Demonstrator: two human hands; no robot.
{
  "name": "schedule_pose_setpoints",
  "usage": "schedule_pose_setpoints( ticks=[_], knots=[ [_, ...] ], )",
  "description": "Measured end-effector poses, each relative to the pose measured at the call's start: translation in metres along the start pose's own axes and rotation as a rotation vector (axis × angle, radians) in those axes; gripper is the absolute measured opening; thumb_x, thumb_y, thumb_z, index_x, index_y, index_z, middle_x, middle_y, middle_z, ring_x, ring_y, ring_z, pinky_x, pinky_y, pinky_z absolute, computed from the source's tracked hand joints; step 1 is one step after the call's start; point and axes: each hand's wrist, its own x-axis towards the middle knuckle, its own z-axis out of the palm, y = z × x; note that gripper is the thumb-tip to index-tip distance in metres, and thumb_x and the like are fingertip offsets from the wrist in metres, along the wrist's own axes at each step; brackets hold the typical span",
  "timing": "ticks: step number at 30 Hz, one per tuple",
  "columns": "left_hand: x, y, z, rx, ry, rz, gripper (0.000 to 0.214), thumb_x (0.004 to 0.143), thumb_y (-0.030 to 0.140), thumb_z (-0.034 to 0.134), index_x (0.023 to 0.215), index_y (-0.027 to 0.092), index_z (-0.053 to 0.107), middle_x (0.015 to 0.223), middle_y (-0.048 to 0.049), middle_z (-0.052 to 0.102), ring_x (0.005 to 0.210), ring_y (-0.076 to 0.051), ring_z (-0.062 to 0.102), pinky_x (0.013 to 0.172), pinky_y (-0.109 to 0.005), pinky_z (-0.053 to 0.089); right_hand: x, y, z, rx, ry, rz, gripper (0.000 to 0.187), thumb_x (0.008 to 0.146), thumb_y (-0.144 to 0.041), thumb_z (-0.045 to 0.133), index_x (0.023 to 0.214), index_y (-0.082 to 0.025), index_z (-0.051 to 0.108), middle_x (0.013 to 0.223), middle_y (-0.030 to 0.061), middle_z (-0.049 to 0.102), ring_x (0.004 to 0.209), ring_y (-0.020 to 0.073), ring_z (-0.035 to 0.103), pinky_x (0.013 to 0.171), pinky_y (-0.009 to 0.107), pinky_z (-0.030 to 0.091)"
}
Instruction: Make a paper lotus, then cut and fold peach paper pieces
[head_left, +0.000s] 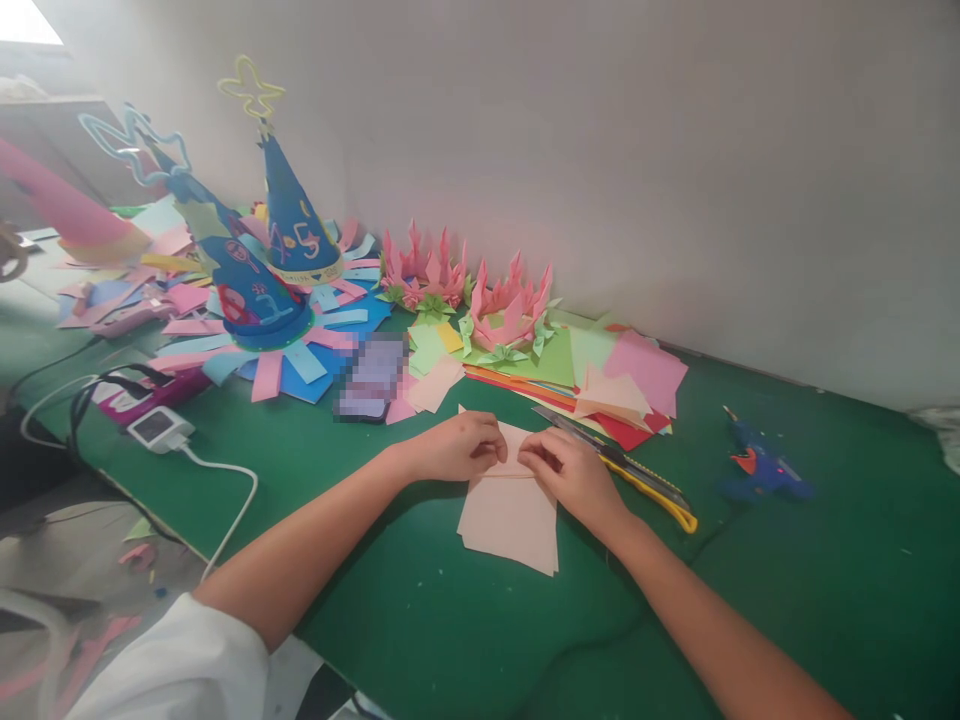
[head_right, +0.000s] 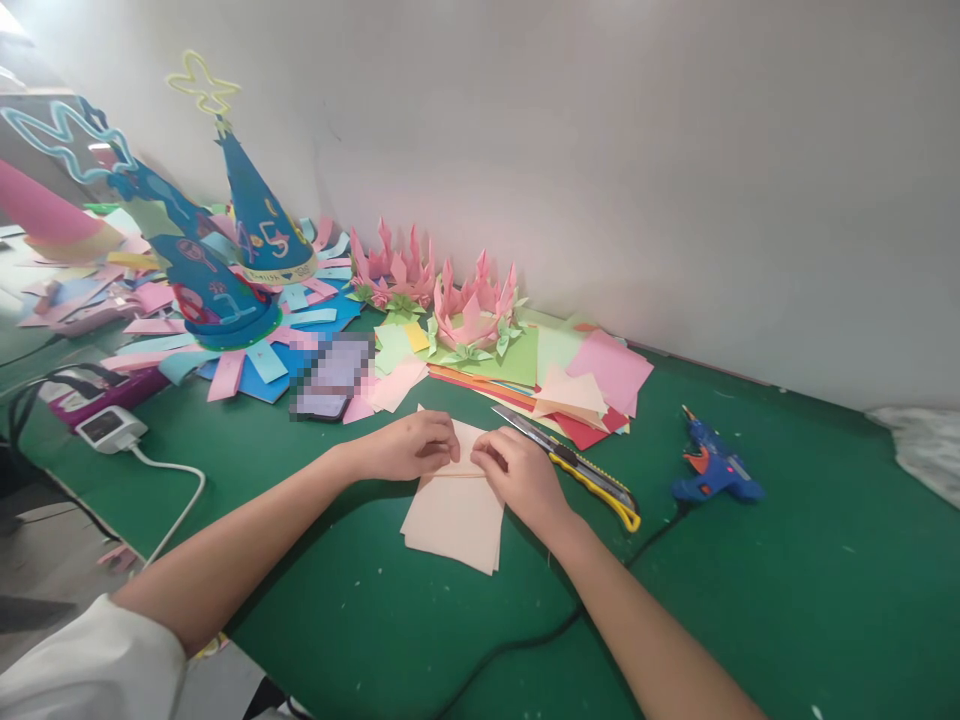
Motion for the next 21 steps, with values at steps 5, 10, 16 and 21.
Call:
schedule_pose_setpoints(
  ticks=[5,10,16,21],
  knots=[
    [0.001,0.000,-0.001,-0.038,-0.008,-0.002,0.020,0.078,0.007,0.048,0.086,0.015,0.065,0.084,-0.0044,0.057,0.082,-0.014,0.057,0.073,-0.022,0.043,-0.008,0.006,-0.010,-0.013,-0.057,-0.316,0.017,0.091,-0.024,0.048,0.089,-0.021,0.064,0.089,0.0061,0.065,0.083,0.0184,0.058,0.075,0.033,0.047],
    [0.000,-0.003,0.000,-0.067,-0.011,0.002,0.019,0.080,0.009,0.049,0.087,0.016,0.065,0.086,-0.0046,0.055,0.083,-0.014,0.056,0.075,-0.023,0.044,-0.011,0.011,-0.017,-0.023,-0.129,-0.437,0.024,0.094,-0.023,0.042,0.097,-0.021,0.066,0.091,0.0078,0.066,0.086,0.0189,0.059,0.076,0.035,0.050],
    [-0.002,-0.004,-0.002,-0.060,-0.010,0.013,0.017,0.082,0.013,0.051,0.089,0.018,0.066,0.095,-0.0050,0.051,0.091,-0.015,0.054,0.084,-0.026,0.041,-0.011,0.013,-0.016,-0.071,-0.148,-0.471,0.025,0.094,-0.022,0.042,0.097,-0.020,0.067,0.089,0.0078,0.065,0.082,0.0178,0.058,0.074,0.034,0.050],
    [-0.001,-0.003,-0.004,-0.070,-0.027,0.008,0.016,0.084,0.014,0.051,0.090,0.018,0.066,0.096,-0.0054,0.050,0.092,-0.015,0.054,0.084,-0.026,0.041,-0.012,0.013,-0.016,-0.108,-0.148,-0.478,0.024,0.094,-0.020,0.043,0.095,-0.019,0.067,0.088,0.0069,0.064,0.082,0.0169,0.057,0.073,0.031,0.049]
  ],
)
